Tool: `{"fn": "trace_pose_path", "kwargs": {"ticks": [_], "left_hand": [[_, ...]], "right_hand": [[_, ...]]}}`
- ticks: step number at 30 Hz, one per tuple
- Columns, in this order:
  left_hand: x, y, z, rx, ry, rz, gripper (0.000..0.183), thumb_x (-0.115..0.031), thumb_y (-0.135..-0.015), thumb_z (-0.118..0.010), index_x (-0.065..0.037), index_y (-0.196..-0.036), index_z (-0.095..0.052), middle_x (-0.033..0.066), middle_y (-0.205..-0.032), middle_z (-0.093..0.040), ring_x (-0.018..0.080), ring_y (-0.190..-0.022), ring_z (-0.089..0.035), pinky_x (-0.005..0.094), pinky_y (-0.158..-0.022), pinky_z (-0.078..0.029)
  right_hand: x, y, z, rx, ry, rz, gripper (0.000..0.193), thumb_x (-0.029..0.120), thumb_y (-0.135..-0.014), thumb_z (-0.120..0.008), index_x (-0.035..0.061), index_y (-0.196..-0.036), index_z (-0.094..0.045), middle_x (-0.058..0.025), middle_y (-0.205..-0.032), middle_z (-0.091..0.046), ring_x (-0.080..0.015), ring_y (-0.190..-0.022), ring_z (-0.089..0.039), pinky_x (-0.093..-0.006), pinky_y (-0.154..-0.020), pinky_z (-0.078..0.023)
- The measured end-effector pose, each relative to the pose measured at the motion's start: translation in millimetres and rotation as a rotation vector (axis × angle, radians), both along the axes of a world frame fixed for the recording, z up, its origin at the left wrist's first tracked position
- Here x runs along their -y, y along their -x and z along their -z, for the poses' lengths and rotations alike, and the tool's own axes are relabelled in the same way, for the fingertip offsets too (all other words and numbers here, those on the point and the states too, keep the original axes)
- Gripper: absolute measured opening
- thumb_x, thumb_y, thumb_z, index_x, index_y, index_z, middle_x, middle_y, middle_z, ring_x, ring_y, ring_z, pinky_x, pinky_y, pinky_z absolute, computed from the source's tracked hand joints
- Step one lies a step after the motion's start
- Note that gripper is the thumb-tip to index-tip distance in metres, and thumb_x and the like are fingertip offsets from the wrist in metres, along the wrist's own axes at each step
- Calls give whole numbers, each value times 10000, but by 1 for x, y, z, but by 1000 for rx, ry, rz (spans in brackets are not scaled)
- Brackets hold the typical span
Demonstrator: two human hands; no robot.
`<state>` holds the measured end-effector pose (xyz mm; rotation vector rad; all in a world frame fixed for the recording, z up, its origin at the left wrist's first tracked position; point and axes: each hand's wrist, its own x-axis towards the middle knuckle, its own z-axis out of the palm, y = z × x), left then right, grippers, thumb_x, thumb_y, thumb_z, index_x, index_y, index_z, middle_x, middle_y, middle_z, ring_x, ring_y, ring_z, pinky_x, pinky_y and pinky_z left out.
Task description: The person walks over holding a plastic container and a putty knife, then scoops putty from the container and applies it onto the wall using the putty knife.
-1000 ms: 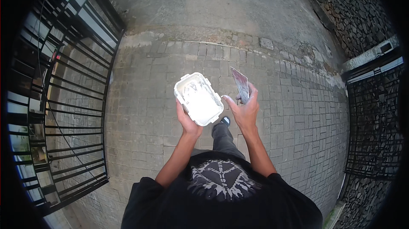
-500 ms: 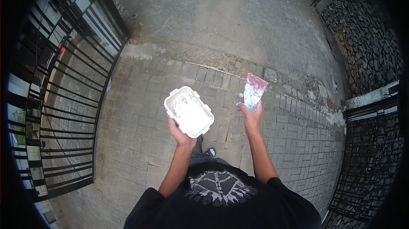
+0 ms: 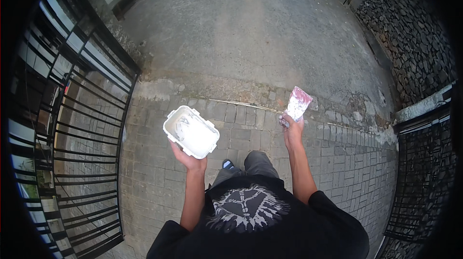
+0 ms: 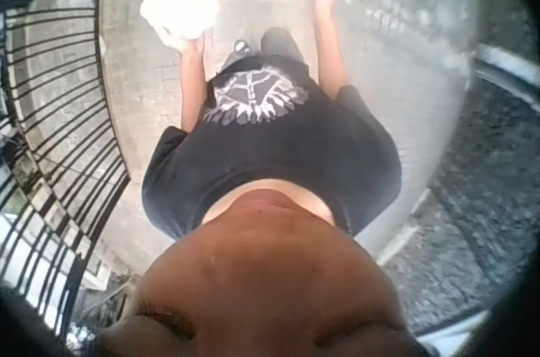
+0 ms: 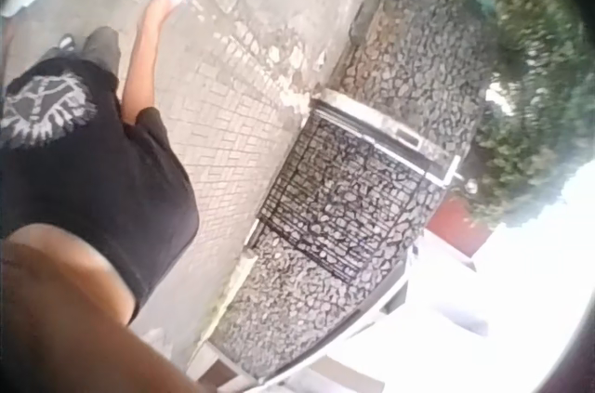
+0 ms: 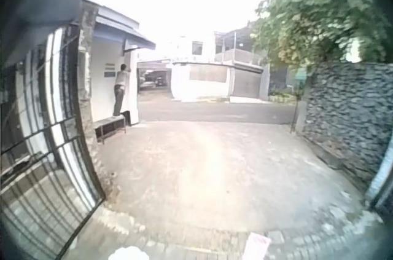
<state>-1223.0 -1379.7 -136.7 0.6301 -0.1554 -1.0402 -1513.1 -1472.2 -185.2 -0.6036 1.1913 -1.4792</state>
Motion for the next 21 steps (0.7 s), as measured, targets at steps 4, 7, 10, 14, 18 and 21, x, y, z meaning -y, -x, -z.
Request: {"fn": "trace_pose_path", "kwargs": {"ticks": [4,7,10,14,18,21], "left_hand": [[62,-27,-15,38,80,21,588,-485,-989,-249,-106,-1421,-369,100,-1368,-481,289,-1212,-522,446,-999,-463],[110,-52,-7,57,71,-51,592,-490,-985,-246,-108,-1421,-369,103,-1369,-480,291,-1210,-523,448,-995,-467],[153,-73,2,47,25,-132,598,-510,-978,-268,-106,-1395,-410,101,-1322,-529,289,-1168,-553,461,-963,-478],[208,-100,14,-6,-56,-304,593,-515,-977,-277,-104,-1372,-438,102,-1289,-554,288,-1142,-569,448,-949,-484],[260,-131,17,8,-45,-324,595,-527,-971,-287,-111,-1365,-447,102,-1266,-571,289,-1125,-578,448,-933,-490],[286,-162,24,-5,-1,-403,594,-519,-989,-266,-113,-1403,-394,103,-1331,-517,292,-1185,-540,446,-981,-459]], "right_hand": [[75,-31,6,-17,67,8,318,-47,-782,-608,31,-1074,-508,-62,-878,-609,-160,-705,-613,-275,-591,-469],[143,-53,17,-18,82,-4,294,-34,-780,-602,17,-1058,-519,-67,-873,-614,-162,-688,-611,-276,-597,-472],[217,-72,33,3,81,-14,285,-24,-771,-601,0,-1047,-530,-74,-869,-621,-168,-678,-613,-279,-607,-480],[314,-90,46,45,-24,-46,364,-25,-761,-584,30,-1116,-526,-78,-909,-638,-166,-667,-608,-279,-586,-479],[418,-110,120,-28,-127,3,398,-3,-744,-655,70,-1116,-534,-32,-875,-620,-155,-621,-594,-276,-517,-456],[475,-109,189,-45,-401,57,368,-14,-711,-690,98,-1021,-526,-24,-766,-581,-159,-519,-558,-288,-415,-393]]}}
